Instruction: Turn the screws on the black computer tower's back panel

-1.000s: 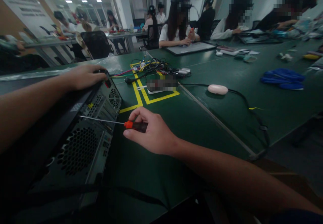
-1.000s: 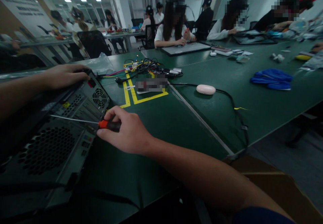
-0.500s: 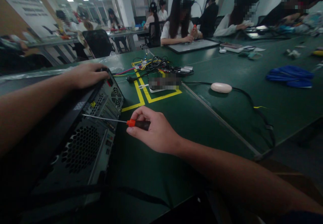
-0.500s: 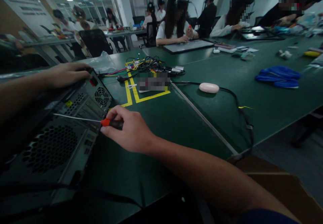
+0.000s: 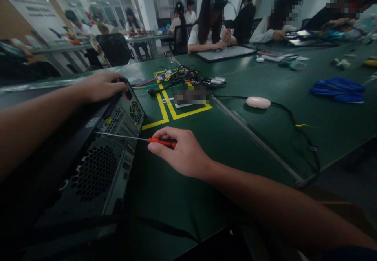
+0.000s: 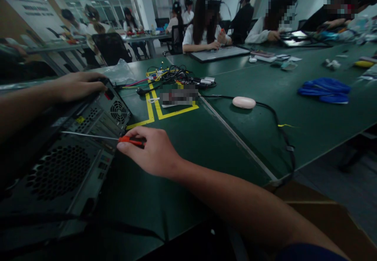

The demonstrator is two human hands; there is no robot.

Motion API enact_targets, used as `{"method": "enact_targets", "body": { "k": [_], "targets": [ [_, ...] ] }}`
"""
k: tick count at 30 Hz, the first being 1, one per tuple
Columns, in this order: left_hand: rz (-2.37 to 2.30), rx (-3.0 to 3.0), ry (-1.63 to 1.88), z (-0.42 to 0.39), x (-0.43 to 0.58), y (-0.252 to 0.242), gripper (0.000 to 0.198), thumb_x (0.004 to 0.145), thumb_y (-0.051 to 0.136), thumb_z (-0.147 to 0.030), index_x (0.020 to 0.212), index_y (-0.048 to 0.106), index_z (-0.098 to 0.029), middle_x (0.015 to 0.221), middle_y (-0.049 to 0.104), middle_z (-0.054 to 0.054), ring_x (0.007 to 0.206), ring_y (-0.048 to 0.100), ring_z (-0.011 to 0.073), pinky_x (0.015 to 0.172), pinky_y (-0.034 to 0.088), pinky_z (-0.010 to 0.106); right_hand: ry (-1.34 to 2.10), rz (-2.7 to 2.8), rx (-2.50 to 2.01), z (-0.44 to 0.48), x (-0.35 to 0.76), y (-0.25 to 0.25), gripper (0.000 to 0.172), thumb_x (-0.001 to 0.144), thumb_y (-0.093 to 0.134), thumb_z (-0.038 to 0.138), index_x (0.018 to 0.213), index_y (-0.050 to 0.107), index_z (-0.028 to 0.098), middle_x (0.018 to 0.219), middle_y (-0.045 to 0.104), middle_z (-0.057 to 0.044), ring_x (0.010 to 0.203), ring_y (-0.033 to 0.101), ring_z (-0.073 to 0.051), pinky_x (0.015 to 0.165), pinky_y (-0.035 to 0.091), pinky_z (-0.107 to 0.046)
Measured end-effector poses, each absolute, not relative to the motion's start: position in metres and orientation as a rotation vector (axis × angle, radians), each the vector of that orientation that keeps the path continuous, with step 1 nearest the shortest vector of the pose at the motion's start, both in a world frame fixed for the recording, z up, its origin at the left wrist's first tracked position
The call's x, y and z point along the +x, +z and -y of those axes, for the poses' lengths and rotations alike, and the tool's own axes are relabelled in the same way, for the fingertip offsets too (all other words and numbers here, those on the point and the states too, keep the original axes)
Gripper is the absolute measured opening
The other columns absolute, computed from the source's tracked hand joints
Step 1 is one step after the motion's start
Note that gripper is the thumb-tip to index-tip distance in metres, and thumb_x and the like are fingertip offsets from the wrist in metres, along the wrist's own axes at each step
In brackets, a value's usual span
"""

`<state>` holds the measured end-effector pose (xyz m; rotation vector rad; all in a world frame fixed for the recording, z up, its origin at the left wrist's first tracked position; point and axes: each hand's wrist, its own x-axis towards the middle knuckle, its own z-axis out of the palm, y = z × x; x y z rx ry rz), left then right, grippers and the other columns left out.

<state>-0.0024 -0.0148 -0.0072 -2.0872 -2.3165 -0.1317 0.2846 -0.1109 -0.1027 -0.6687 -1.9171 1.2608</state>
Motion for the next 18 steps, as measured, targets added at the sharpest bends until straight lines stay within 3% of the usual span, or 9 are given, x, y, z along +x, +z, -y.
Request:
{"method": "enact_targets", "body": {
  "k": [5, 10, 18],
  "targets": [
    [2.312, -2.088, -0.119, 0.014, -0.003, -0.008, 0.076, 0.080, 0.035, -0.057, 0.138, 0.057, -0.012, 0.142, 0.059, 0.013, 0.131, 0.053, 0.0339, 0.115, 0.036, 0.047, 1.290, 1.952, -0.649, 0.113, 0.284, -0.103, 0.031, 0.098, 0.057, 0.042, 0.095, 0.072, 0.016, 0.083, 0.069, -0.001, 0.075, 0.059, -0.013, 0.069, 0.042, -0.026],
    [2.290, -2.111, -0.126, 0.011, -0.011, -0.011, 0.074, 0.082, 0.035, -0.058, 0.138, 0.058, -0.015, 0.139, 0.061, 0.011, 0.128, 0.055, 0.0331, 0.113, 0.038, 0.047, 1.290, 1.947, -0.666, 0.115, 0.285, -0.104, 0.027, 0.084, 0.073, 0.040, 0.099, 0.060, 0.021, 0.082, 0.064, 0.003, 0.072, 0.058, -0.014, 0.068, 0.044, -0.027],
    [2.300, -2.087, -0.103, 0.012, -0.009, -0.010, 0.076, 0.081, 0.035, -0.059, 0.138, 0.058, -0.015, 0.140, 0.060, 0.009, 0.128, 0.055, 0.0318, 0.112, 0.039, 0.043, 1.288, 1.947, -0.616, 0.113, 0.287, -0.101, 0.020, 0.087, 0.070, 0.035, 0.096, 0.059, 0.021, 0.089, 0.066, 0.000, 0.078, 0.061, -0.015, 0.074, 0.047, -0.029]
  ]
}}
